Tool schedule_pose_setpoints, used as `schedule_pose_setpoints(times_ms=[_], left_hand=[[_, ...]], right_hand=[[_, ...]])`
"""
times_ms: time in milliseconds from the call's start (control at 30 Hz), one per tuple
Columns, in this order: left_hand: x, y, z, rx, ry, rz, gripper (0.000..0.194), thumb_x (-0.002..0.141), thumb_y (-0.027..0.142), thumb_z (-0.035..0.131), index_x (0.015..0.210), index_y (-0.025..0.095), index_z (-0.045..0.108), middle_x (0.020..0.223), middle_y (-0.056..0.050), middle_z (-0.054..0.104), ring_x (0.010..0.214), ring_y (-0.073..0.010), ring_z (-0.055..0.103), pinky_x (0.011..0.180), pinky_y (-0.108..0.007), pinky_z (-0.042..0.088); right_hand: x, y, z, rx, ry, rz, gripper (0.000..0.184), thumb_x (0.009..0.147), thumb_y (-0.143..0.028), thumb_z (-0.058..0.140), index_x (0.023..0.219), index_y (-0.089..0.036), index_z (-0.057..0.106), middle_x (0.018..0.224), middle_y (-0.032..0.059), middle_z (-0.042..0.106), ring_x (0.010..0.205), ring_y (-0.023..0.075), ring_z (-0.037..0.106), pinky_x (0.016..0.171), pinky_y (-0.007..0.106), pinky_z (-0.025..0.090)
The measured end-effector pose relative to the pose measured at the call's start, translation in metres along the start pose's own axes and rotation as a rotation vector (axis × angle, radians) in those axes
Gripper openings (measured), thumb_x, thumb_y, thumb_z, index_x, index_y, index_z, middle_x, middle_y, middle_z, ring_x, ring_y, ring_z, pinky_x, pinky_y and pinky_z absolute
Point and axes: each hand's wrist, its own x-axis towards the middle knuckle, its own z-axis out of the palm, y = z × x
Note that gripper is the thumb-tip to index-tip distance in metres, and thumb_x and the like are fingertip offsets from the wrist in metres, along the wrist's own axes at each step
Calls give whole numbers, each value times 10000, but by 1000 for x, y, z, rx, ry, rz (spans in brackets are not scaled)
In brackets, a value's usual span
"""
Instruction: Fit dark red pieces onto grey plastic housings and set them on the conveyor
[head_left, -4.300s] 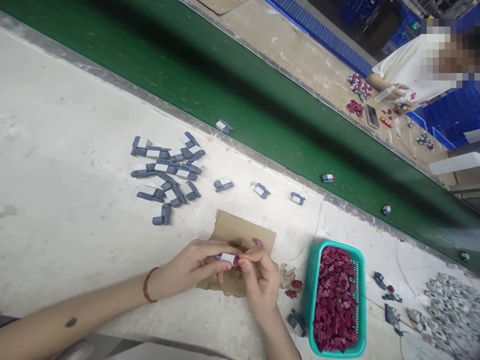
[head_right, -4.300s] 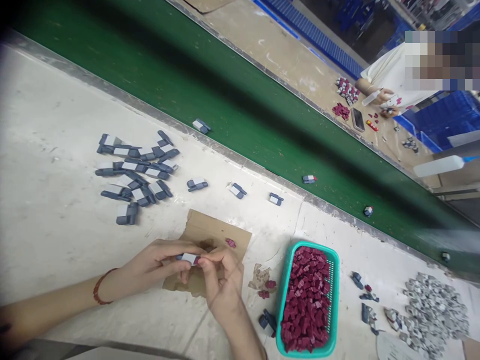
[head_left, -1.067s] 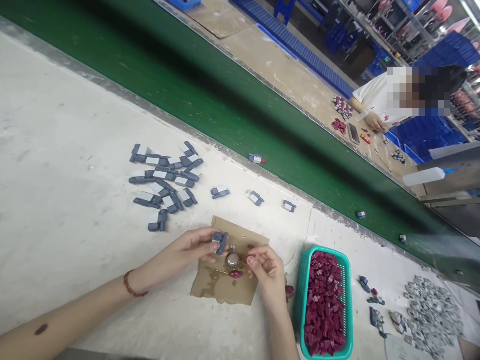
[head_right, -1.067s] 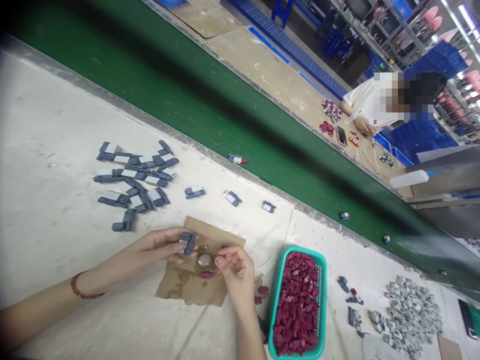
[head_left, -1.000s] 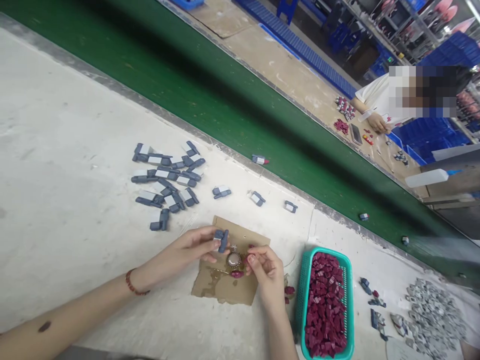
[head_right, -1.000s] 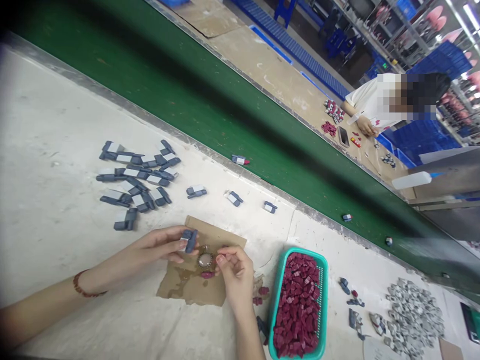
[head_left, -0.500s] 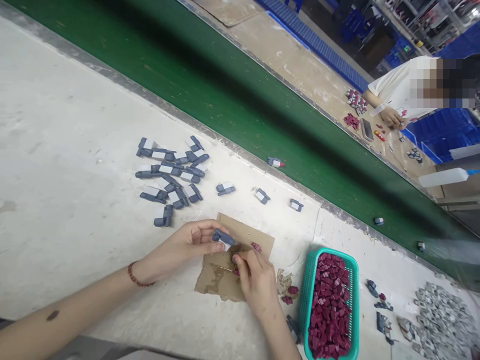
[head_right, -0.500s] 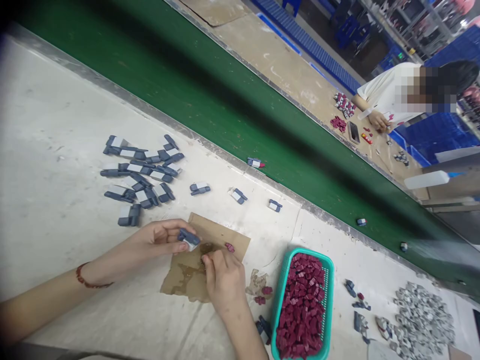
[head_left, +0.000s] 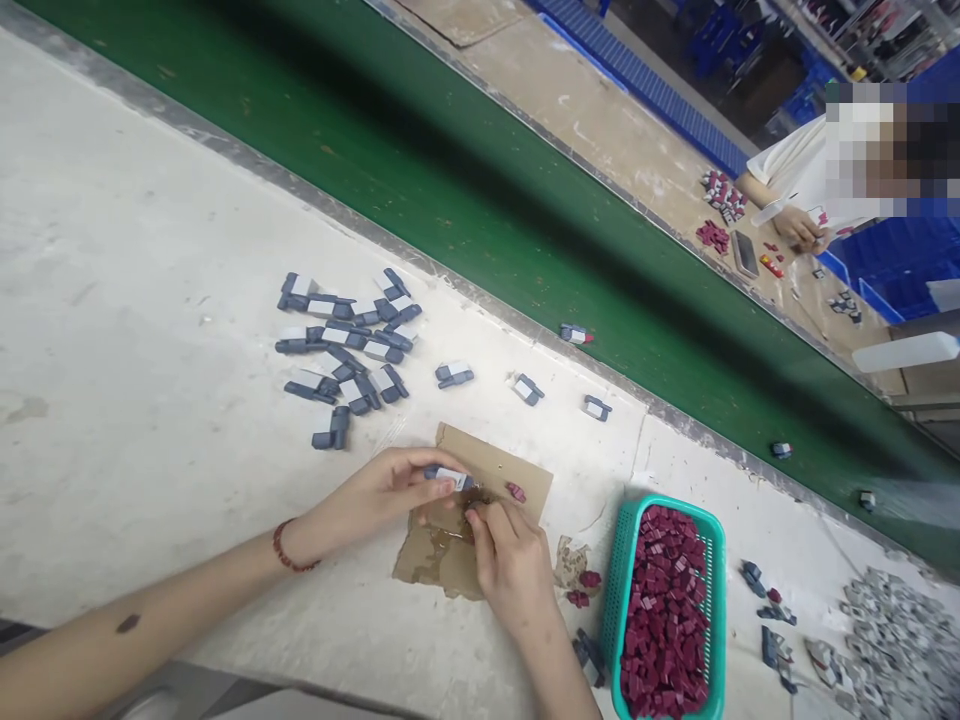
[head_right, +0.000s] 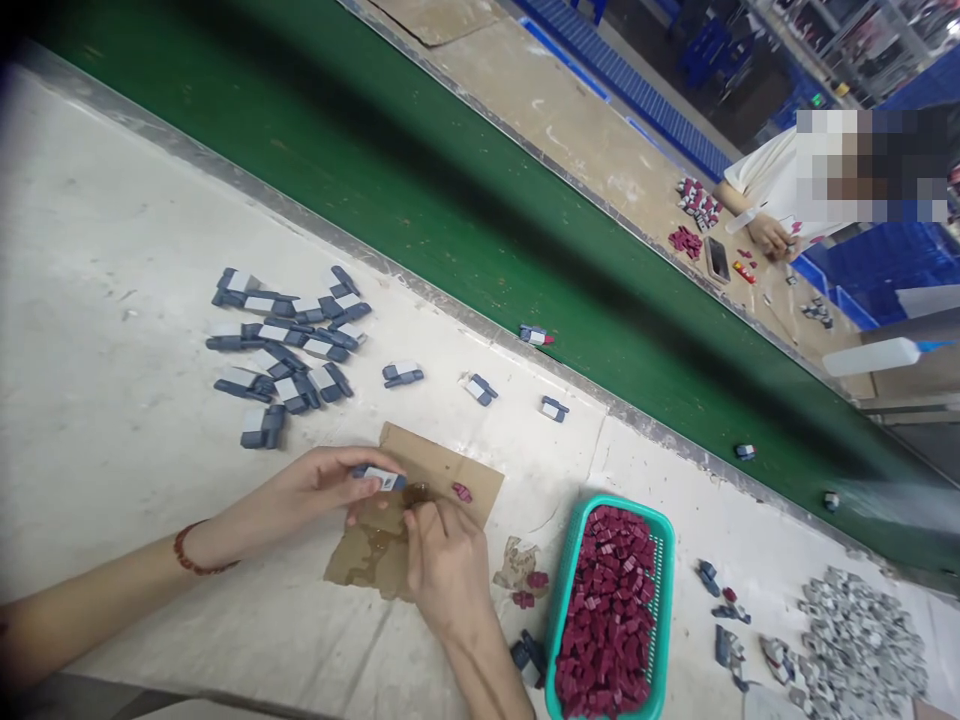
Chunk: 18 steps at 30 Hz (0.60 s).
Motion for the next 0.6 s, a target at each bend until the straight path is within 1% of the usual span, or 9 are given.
schedule_pose_setpoints(times_ms=[67, 167, 233, 300, 367, 467, 533, 600], left_hand=[[-1, 0, 1, 52, -13, 60, 346, 734, 499, 696, 864, 179, 705, 758, -36, 706, 581, -153, 602, 493, -235, 493], [-2, -2, 4, 93, -75, 101, 371, 823, 521, 591, 901, 176, 703, 644, -12, 657, 498, -128, 553, 458, -220, 460], [-3, -4, 5, 123, -97, 130, 395, 864, 517, 532, 978, 173, 691, 670, -15, 652, 510, -133, 564, 443, -213, 446], [-4, -6, 6, 186, -84, 179, 393, 890, 485, 498, 1054, 174, 673, 723, -26, 665, 542, -140, 578, 465, -215, 461], [-5, -9, 6, 295, -46, 241, 349, 896, 429, 503, 1071, 180, 676, 801, -47, 701, 632, -164, 622, 532, -224, 496], [-5, -14, 5, 447, 12, 332, 277, 873, 350, 548, 1033, 198, 715, 982, -75, 747, 850, -222, 678, 663, -242, 536], [-5, -17, 5, 481, 24, 372, 271, 866, 327, 560, 1042, 206, 728, 1059, -79, 749, 935, -242, 686, 744, -260, 545], [-4, -19, 6, 485, 25, 395, 279, 869, 315, 557, 1060, 210, 732, 1080, -82, 749, 951, -243, 694, 789, -273, 546]], right_hand=[[0, 0, 0, 12, 25, 15, 305, 976, -193, 380, 710, -244, 521, 635, 20, 552, 575, 171, 515, 539, 274, 389], [-1, 0, 2, 46, 33, 37, 281, 952, -178, 411, 696, -243, 505, 609, 7, 534, 546, 167, 504, 521, 268, 367], [-2, -1, 3, 80, 36, 64, 271, 937, -175, 412, 690, -236, 505, 610, 11, 541, 547, 168, 505, 521, 267, 363], [-3, 0, 4, 143, 53, 121, 267, 930, -205, 418, 683, -228, 516, 616, 16, 552, 550, 165, 505, 518, 264, 362], [-3, 2, 3, 288, 77, 232, 274, 929, -278, 452, 673, -221, 532, 587, 2, 547, 520, 148, 491, 495, 251, 358], [-3, 5, -1, 612, 156, 408, 325, 891, -439, 540, 660, -210, 542, 502, -37, 501, 444, 113, 439, 438, 225, 335], [-2, 5, -2, 796, 223, 467, 369, 844, -521, 589, 659, -206, 541, 471, -50, 483, 414, 99, 414, 410, 215, 322], [0, 4, -3, 908, 261, 486, 387, 807, -553, 626, 662, -204, 543, 463, -52, 486, 397, 92, 401, 392, 209, 319]])
